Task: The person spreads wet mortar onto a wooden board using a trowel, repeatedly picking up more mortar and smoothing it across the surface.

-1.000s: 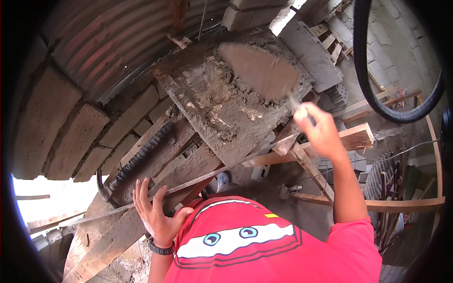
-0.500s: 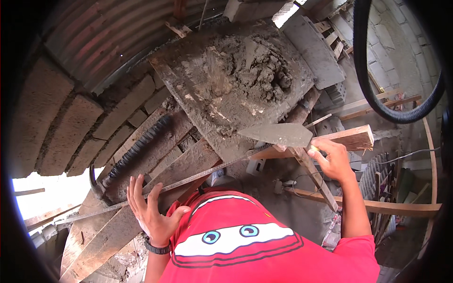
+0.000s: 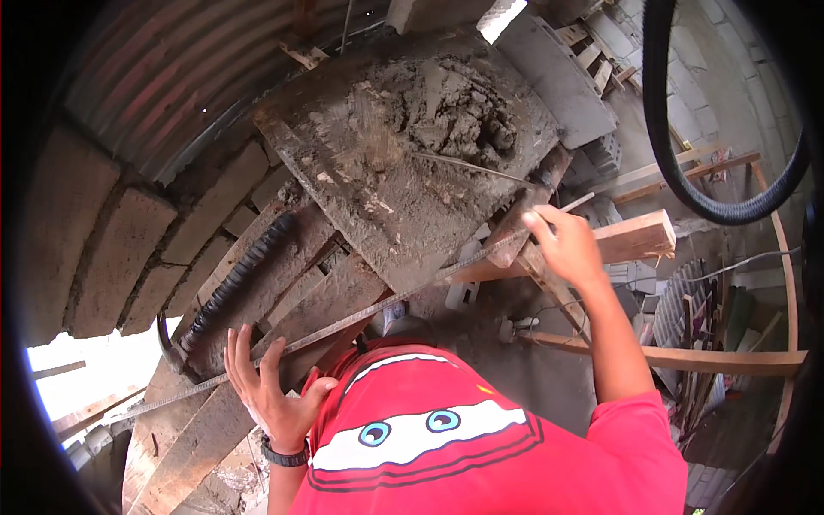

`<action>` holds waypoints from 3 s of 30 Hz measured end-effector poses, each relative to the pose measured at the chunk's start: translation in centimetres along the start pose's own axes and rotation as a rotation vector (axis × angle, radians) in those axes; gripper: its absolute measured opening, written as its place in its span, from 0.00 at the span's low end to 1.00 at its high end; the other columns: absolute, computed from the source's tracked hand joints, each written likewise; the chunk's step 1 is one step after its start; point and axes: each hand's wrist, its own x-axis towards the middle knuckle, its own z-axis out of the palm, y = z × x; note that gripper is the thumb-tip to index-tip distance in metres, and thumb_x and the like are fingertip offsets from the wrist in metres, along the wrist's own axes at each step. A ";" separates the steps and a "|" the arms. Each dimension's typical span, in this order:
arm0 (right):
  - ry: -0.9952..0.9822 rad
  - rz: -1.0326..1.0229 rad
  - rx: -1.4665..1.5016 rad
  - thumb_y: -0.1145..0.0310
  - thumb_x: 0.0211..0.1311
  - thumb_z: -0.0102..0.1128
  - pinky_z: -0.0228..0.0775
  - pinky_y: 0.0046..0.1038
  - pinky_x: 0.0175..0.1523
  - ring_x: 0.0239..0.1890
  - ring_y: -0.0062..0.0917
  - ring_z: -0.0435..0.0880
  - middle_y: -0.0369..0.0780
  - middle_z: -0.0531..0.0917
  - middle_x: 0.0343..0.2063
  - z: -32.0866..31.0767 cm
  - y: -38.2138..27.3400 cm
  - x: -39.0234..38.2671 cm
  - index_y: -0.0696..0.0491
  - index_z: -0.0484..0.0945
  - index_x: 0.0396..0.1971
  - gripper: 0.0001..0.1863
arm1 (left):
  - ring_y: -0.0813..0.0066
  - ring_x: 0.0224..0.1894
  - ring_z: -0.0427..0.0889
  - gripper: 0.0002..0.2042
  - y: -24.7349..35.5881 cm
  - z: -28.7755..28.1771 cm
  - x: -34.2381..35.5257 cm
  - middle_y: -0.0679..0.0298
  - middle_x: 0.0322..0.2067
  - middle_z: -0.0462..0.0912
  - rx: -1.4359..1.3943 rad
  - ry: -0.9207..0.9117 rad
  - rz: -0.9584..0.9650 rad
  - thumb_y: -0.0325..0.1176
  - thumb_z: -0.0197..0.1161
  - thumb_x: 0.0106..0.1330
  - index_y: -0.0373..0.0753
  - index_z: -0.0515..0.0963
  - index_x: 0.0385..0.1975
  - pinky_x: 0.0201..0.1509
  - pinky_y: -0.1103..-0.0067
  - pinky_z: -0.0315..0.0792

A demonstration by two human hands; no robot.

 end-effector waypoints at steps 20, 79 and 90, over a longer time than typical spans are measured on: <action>-0.018 -0.113 0.027 0.45 0.72 0.68 0.82 0.41 0.53 0.48 0.47 0.91 0.47 0.92 0.43 2.8 3.3 0.1 0.50 0.91 0.48 0.23 | 0.40 0.80 0.62 0.44 0.3 -0.1 -0.2 0.49 0.77 0.68 0.023 -0.066 0.007 0.76 0.71 0.56 0.43 0.80 0.59 0.80 0.46 0.55; -0.160 -0.329 0.147 0.59 0.79 0.58 0.82 0.51 0.46 0.41 0.54 0.88 0.53 0.86 0.37 6.7 -11.2 -1.3 0.59 0.81 0.41 0.16 | 0.38 0.79 0.62 0.42 0.9 0.0 0.2 0.51 0.76 0.68 0.043 -0.056 -0.010 0.72 0.78 0.49 0.44 0.81 0.55 0.79 0.45 0.57; -0.094 -0.250 0.077 0.58 0.79 0.58 0.82 0.54 0.52 0.43 0.58 0.90 0.59 0.89 0.36 9.2 -15.8 9.1 0.62 0.85 0.40 0.19 | 0.38 0.80 0.60 0.43 0.6 -0.2 0.0 0.50 0.76 0.67 -0.006 -0.034 -0.025 0.70 0.80 0.48 0.44 0.81 0.57 0.79 0.45 0.56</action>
